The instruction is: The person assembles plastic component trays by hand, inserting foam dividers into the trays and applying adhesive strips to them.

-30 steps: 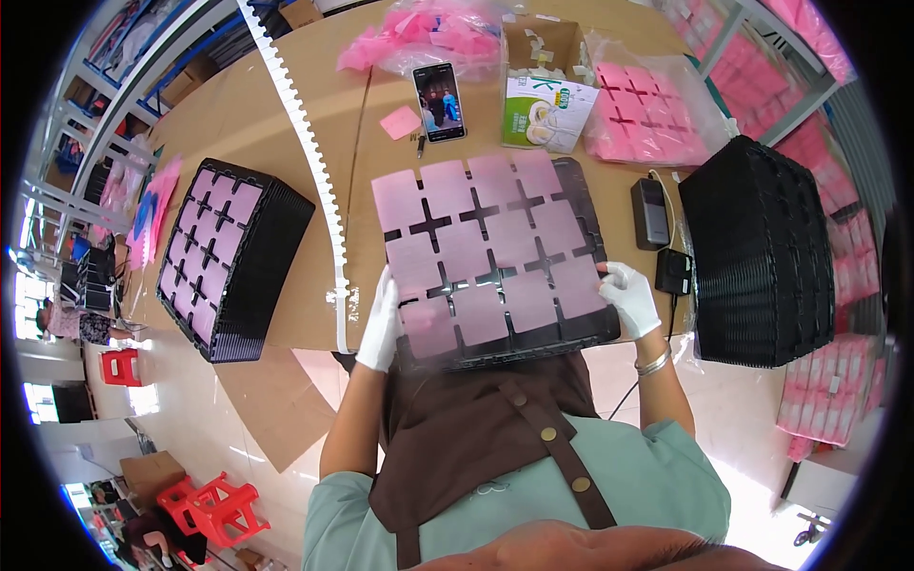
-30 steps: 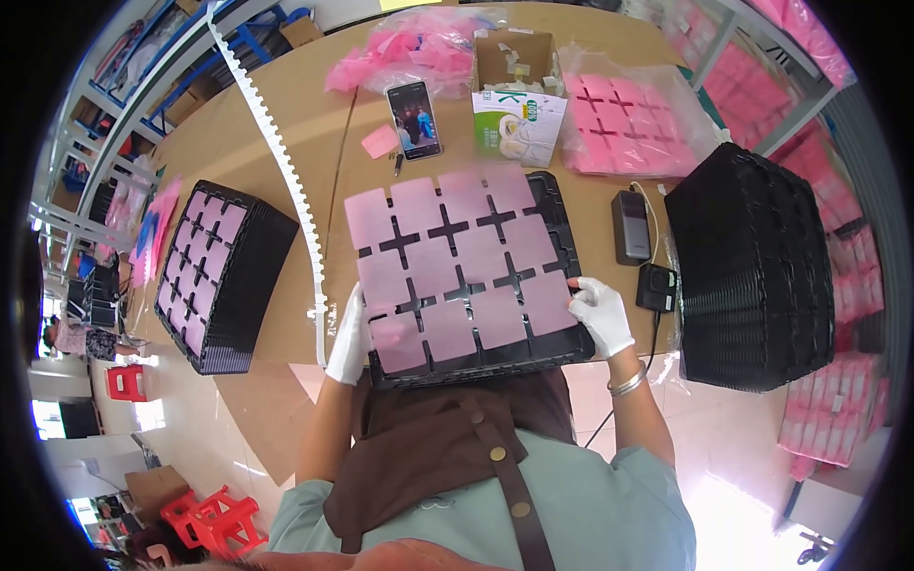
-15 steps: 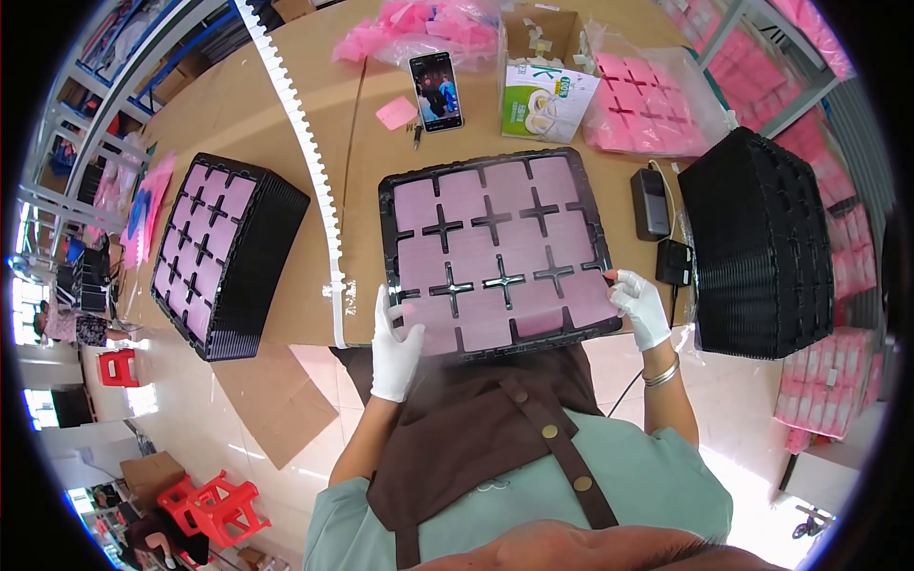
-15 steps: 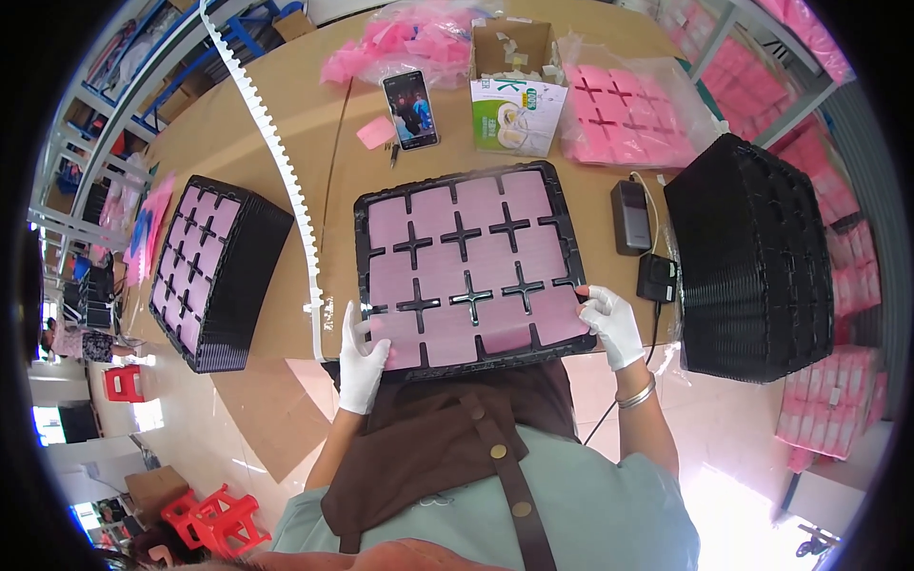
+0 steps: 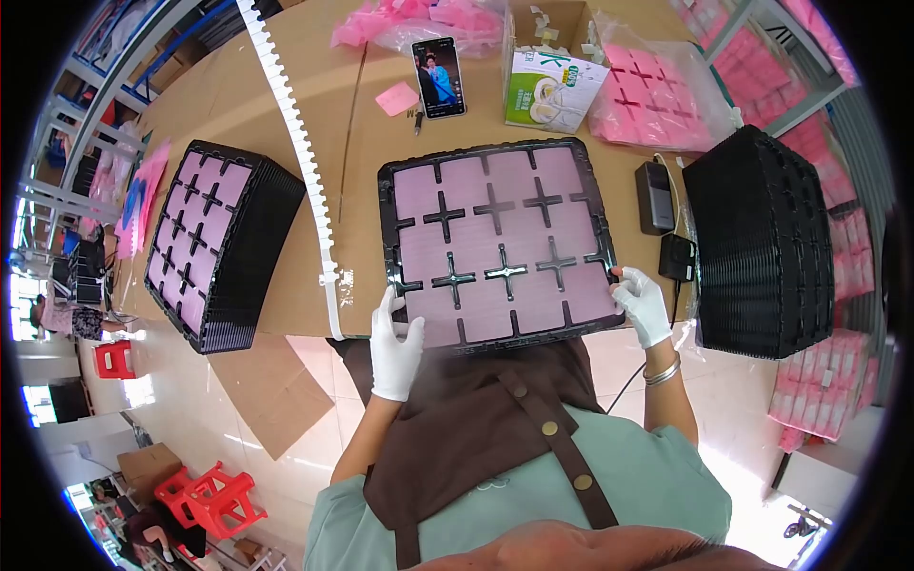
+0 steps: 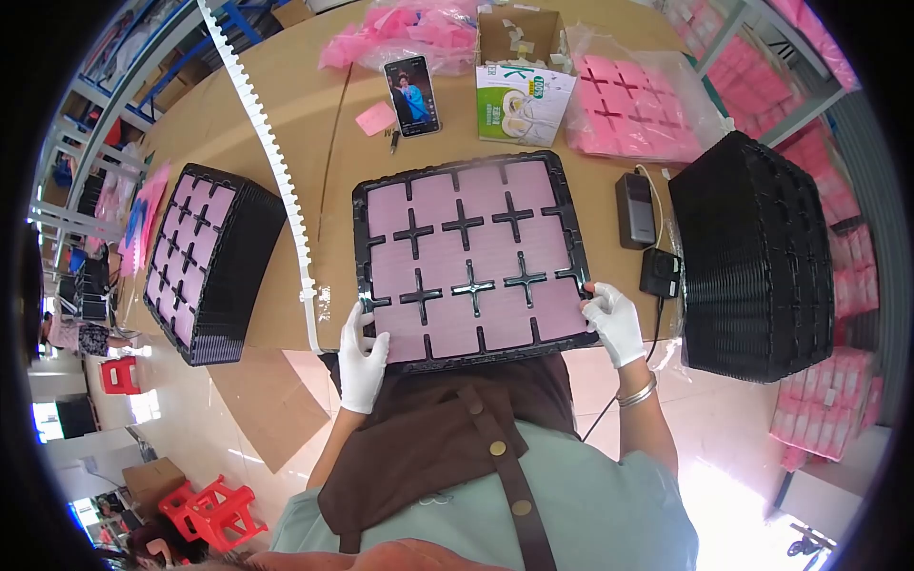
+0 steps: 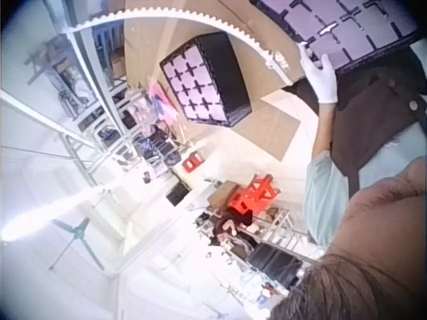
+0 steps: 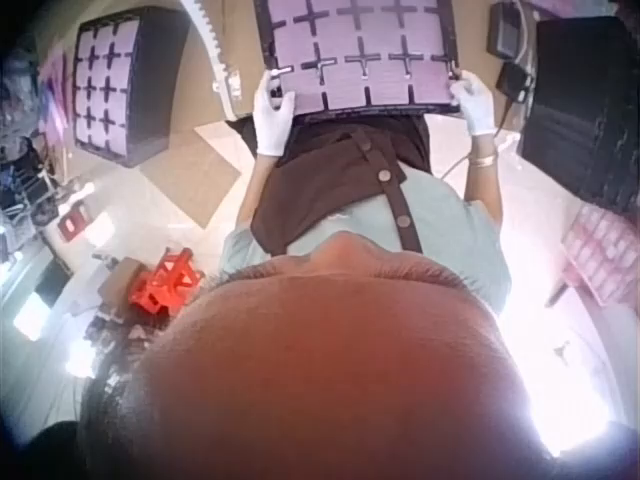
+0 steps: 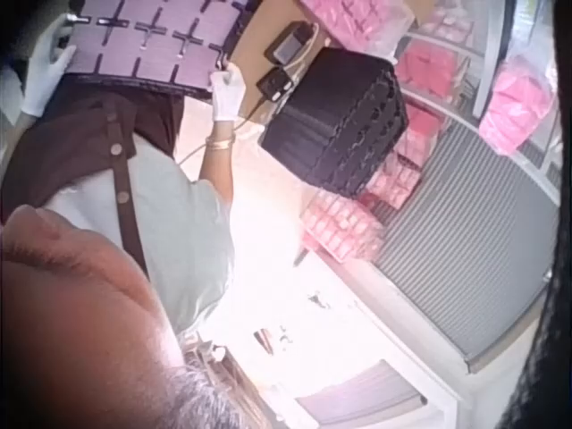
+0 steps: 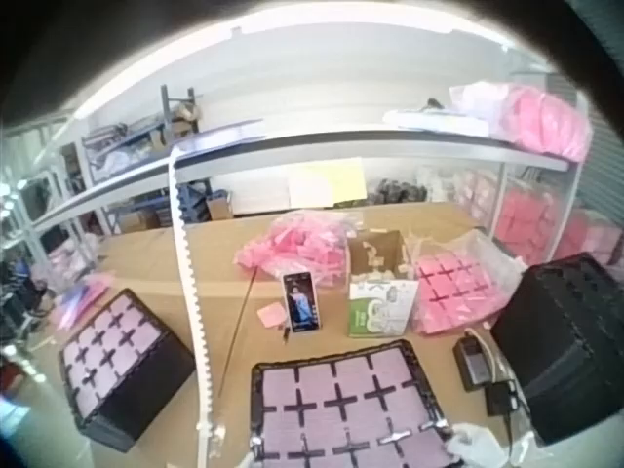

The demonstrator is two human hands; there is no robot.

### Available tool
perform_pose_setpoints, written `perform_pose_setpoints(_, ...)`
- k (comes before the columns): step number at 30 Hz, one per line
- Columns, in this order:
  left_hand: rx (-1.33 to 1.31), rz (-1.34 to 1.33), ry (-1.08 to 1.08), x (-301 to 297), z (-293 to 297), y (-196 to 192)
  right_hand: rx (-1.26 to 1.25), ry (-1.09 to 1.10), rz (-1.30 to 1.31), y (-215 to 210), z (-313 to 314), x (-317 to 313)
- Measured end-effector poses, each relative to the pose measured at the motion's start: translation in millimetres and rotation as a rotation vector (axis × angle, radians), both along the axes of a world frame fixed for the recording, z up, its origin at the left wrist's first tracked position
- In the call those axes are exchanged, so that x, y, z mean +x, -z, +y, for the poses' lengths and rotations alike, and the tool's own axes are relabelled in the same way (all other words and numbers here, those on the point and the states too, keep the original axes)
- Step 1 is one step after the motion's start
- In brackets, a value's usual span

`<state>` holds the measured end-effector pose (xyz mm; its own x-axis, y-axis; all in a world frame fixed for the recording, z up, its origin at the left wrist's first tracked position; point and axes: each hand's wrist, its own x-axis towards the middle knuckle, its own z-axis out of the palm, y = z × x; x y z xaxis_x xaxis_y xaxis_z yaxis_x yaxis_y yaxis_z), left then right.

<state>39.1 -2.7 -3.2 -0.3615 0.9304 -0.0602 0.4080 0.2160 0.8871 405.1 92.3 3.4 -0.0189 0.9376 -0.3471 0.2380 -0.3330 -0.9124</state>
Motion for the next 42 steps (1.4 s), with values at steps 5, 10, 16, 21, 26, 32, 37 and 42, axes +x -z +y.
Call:
perform_pose_setpoints(5, 0.031, -0.014, -0.059, -5.4, 2.1, -5.0, -0.014, 0.031, -0.062, -4.1, -0.4, 2.6)
perform_pose_setpoints(10, 0.154, 0.351, -0.080, -16.1, 20.2, -12.8, 0.249, -0.028, -0.242, -8.8, 27.6, 13.1)
perform_pose_setpoints(16, 0.216, 0.773, 0.354, 9.2, 123.0, -14.2, 0.250, -0.258, 0.146, -5.5, 134.0, -62.8)
perform_pose_setpoints(21, 0.050, 0.985, 0.417, 3.1, 173.3, 15.2, 0.156, -0.300, 0.114, 28.9, 195.2, -85.4)
perform_pose_setpoints(26, 0.013, 1.055, 0.310, -8.2, 166.2, 19.7, 0.120, -0.050, 0.311, 32.6, 195.6, -88.1)
perform_pose_setpoints(32, 0.078, 0.983, 0.461, -18.8, 121.9, 11.2, 0.118, -0.091, 0.326, 5.6, 143.8, -73.0)
perform_pose_setpoints(37, -0.027, 0.860, 0.778, -0.9, 29.4, -22.4, -0.089, -0.111, 0.359, -6.0, 40.9, -39.8)
perform_pose_setpoints(42, -0.105, 0.911, 0.783, -2.4, -34.2, -2.9, -0.025, -0.349, -0.170, 3.6, -1.9, -28.1)
